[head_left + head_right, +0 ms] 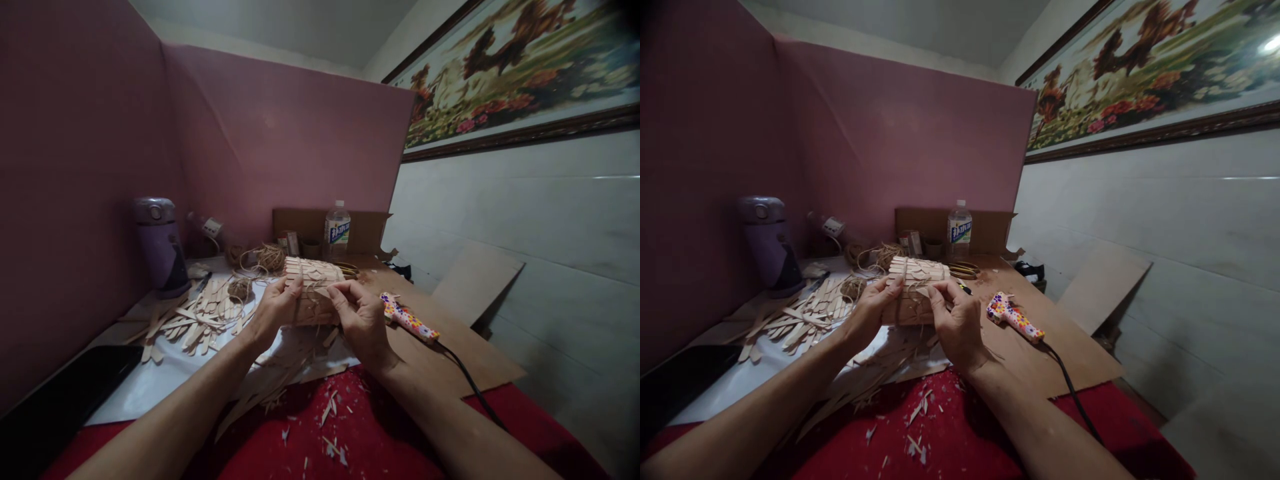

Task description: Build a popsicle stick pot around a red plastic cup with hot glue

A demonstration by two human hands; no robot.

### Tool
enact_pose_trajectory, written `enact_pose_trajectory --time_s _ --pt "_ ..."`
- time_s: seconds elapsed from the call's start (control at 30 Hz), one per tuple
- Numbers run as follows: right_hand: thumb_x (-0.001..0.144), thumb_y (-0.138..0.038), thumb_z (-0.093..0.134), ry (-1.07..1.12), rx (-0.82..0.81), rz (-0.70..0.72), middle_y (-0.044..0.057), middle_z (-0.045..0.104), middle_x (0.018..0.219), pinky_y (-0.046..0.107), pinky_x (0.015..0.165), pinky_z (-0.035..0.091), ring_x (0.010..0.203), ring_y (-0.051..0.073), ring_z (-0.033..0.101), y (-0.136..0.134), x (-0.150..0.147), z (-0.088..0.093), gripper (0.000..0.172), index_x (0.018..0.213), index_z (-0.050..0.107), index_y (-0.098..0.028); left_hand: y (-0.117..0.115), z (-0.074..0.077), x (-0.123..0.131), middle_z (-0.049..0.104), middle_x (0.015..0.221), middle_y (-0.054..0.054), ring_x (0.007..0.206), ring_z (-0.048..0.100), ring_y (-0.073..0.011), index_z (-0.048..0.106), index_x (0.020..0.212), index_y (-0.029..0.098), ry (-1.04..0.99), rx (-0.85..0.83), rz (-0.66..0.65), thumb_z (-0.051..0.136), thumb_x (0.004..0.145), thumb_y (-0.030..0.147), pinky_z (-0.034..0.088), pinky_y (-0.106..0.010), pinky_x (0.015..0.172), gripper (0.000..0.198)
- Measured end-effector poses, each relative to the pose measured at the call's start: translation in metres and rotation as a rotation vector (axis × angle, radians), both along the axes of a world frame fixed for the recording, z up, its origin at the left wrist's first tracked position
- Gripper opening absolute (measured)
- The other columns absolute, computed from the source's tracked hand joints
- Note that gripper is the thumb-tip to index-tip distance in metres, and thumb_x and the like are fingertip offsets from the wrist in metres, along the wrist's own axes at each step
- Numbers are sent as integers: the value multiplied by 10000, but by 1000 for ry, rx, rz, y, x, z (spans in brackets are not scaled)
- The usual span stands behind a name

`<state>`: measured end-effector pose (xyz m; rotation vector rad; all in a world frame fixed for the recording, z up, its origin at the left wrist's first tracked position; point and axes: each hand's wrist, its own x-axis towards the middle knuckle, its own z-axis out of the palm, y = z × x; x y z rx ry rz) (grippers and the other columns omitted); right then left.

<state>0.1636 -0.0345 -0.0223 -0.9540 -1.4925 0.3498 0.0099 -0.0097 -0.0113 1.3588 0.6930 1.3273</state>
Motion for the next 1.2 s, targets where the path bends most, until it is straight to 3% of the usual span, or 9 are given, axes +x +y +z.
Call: enact_pose_trajectory --time_s 0.17,0.57,1.2 --pt "867 -353 548 -38 -14 -31 22 682 724 255 637 466 679 166 620 3 0 -1 206 791 654 -193 -1 1 1 734 848 -70 740 668 -199 700 918 137 -15 -6 -16 668 743 509 516 -309 737 413" --pt "837 -346 575 86 -11 7 14 668 700 244 621 458 668 157 610 3 2 1 203 769 643 -167 -2 1 1 736 795 -73 681 670 -196 695 879 124 -35 -26 -15 699 711 505 527 -301 675 416" --pt "837 -368 560 19 -44 -32 19 658 676 249 605 443 656 164 592 6 4 -1 234 757 657 -170 -3 3 2 742 891 -97 754 681 -219 694 958 117 -22 -31 -4 708 708 474 531 -321 713 436"
